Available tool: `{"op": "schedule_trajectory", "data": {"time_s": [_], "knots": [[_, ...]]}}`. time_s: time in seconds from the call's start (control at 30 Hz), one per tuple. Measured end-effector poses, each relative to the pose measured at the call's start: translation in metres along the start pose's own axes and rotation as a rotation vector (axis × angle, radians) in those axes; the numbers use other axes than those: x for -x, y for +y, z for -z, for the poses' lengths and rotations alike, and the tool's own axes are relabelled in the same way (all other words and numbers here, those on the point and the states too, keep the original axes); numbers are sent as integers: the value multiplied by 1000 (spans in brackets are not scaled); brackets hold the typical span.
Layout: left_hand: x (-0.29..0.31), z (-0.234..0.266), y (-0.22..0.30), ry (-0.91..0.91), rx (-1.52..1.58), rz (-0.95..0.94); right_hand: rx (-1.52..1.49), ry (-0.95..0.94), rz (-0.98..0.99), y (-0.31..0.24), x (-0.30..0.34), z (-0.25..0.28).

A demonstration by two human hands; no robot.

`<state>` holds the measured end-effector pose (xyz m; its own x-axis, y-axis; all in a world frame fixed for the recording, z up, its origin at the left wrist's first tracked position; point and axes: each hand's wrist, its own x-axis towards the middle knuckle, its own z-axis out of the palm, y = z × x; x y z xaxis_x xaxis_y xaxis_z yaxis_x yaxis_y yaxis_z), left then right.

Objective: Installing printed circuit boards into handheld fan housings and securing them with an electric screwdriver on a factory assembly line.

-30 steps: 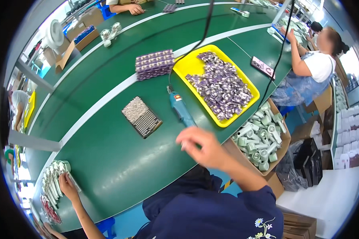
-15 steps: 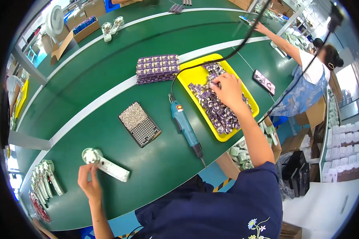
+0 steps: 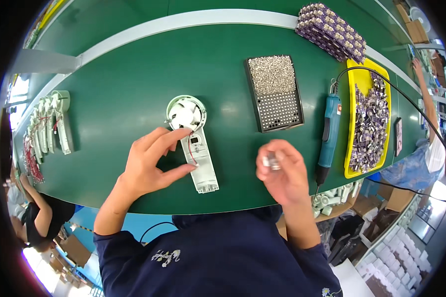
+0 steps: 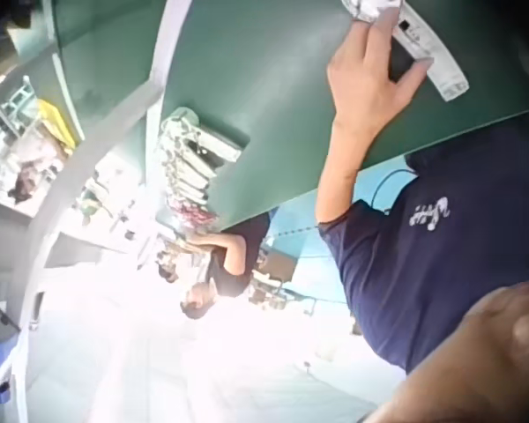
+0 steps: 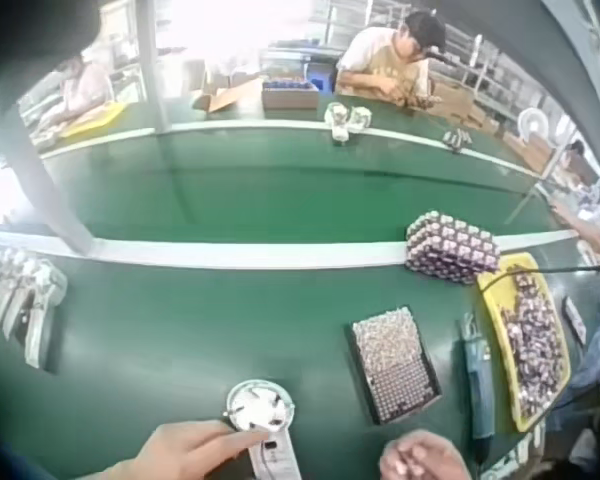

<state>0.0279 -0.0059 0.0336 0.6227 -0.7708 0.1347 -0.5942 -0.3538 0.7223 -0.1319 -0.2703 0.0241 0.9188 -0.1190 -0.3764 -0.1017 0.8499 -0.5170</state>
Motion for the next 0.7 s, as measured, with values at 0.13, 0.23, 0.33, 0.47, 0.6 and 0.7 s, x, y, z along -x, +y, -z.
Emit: {"op": "schedule_trajectory", "data": {"time_s": [0.13, 0.23, 0.33, 0.47, 0.6, 0.7], "knots": [[-4, -14, 7, 76, 2, -75, 170, -71, -59, -3, -16, -10], [0, -26, -7, 170, 135, -145, 423, -132, -46, -2, -30, -20], [5, -28, -12, 263, 339, 18, 979, -118, 122, 9, -42, -39], [5, -26, -14, 318, 368, 109, 1474, -351, 435, 14, -60, -58], [1, -30, -14, 375, 347, 119, 1613, -424, 587, 20, -68, -58], [1, -30, -15, 364, 325, 106, 1550, -368, 510, 28, -63, -50]]}}
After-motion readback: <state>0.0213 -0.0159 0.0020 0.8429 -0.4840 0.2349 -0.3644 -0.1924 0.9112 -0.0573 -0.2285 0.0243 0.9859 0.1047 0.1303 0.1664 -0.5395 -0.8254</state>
